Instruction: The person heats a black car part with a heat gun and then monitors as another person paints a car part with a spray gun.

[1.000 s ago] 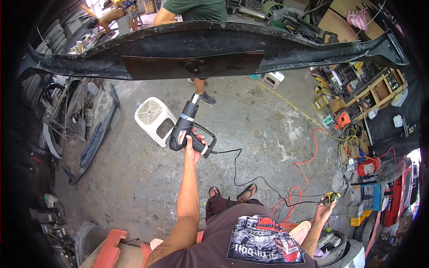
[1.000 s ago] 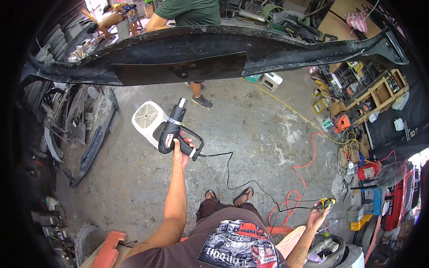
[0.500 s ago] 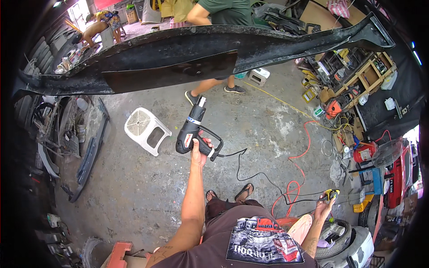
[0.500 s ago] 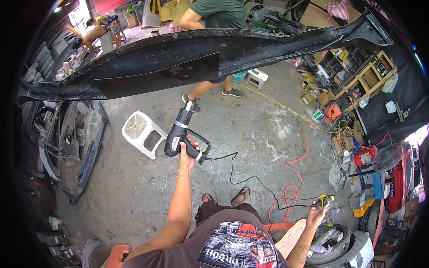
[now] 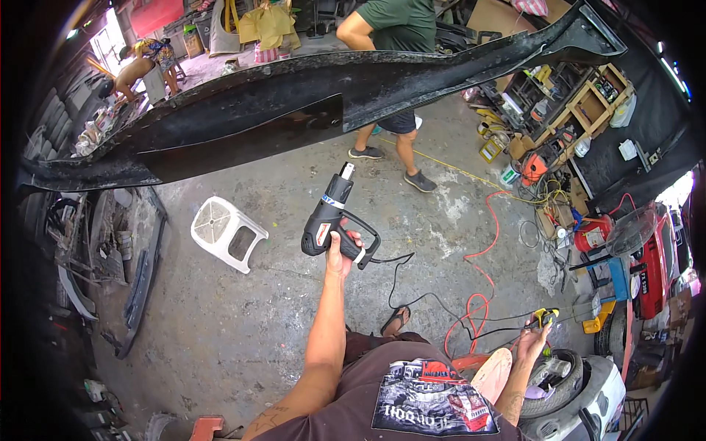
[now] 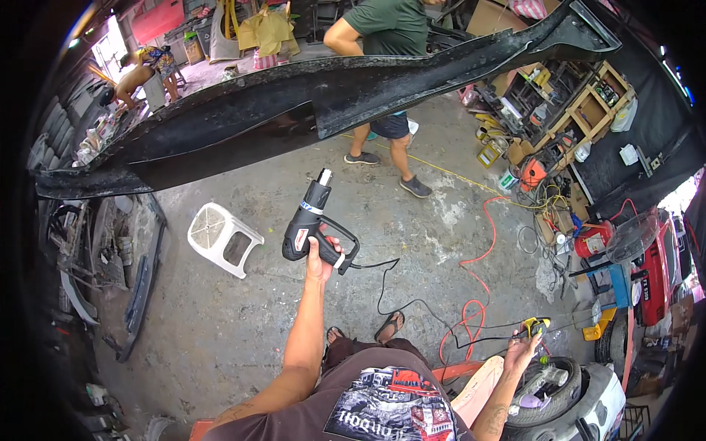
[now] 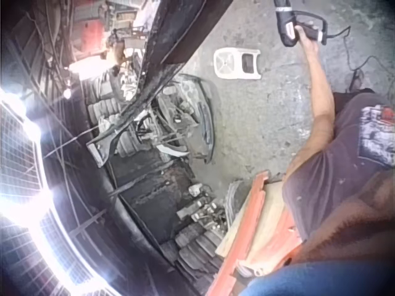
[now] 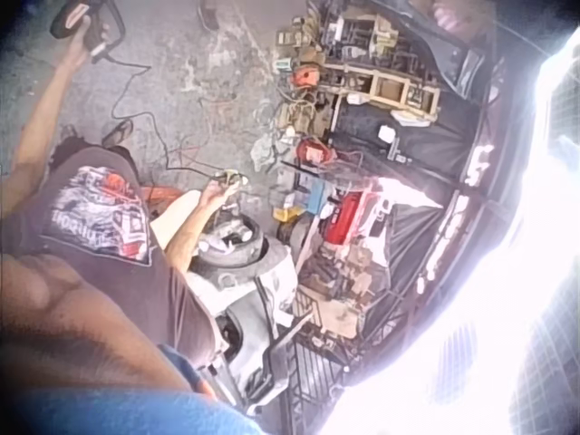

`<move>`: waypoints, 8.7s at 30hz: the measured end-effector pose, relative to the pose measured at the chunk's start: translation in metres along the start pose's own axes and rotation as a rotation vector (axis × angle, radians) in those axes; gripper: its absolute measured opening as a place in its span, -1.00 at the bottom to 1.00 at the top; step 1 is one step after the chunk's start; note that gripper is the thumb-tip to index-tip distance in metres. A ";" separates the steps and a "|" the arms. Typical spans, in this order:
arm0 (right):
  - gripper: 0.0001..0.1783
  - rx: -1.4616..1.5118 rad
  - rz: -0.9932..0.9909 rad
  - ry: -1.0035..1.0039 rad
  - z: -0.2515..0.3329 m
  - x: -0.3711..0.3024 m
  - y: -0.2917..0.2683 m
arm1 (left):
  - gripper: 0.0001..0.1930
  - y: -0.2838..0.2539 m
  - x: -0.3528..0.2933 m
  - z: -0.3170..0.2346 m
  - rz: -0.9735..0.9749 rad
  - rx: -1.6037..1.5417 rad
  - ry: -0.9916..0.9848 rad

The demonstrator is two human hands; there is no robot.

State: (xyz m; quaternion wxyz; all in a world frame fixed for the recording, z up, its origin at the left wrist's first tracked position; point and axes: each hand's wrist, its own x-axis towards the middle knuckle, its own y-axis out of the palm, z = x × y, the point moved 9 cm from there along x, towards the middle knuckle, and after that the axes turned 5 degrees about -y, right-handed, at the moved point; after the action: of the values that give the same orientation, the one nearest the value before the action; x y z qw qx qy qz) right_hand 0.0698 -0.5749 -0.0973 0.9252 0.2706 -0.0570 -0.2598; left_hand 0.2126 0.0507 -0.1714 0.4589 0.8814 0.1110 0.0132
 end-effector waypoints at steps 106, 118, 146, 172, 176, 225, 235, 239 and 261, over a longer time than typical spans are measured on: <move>-0.49 -0.027 0.262 0.378 -0.127 -0.054 0.105 | -0.25 -0.134 -0.122 -0.222 -0.226 -0.061 0.456; -0.51 -0.060 0.149 0.300 -0.118 -0.055 0.082 | -0.26 -0.134 -0.113 -0.219 -0.223 -0.085 0.441; -0.43 -0.034 0.266 0.349 -0.092 -0.062 0.113 | -0.25 -0.121 -0.100 -0.167 -0.269 -0.045 0.405; -0.47 -0.123 0.393 0.423 -0.055 0.070 0.050 | -0.22 0.025 -0.014 0.014 -0.240 -0.088 0.368; -0.47 -0.112 0.412 0.437 -0.052 0.083 0.040 | -0.26 0.051 0.001 0.036 -0.201 -0.104 0.382; -0.41 0.148 0.196 0.427 -0.072 0.080 -0.030 | -0.66 0.352 0.088 0.151 0.068 0.516 0.460; -0.47 0.238 0.075 0.316 -0.074 0.082 -0.011 | -0.67 0.407 0.114 0.180 0.310 0.761 0.464; -0.48 0.227 0.082 0.265 -0.072 0.089 0.006 | -0.61 0.381 0.151 0.210 0.379 0.972 0.452; -0.47 0.212 0.185 0.288 -0.058 0.198 0.006 | -0.71 0.470 0.184 0.239 0.418 0.951 0.695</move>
State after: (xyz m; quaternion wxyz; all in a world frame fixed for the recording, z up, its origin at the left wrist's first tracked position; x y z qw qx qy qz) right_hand 0.2570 -0.6448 -0.1509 0.9100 0.3946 0.0242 -0.1250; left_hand 0.5084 -0.3642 0.0581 -0.0589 0.9366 0.0729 0.3376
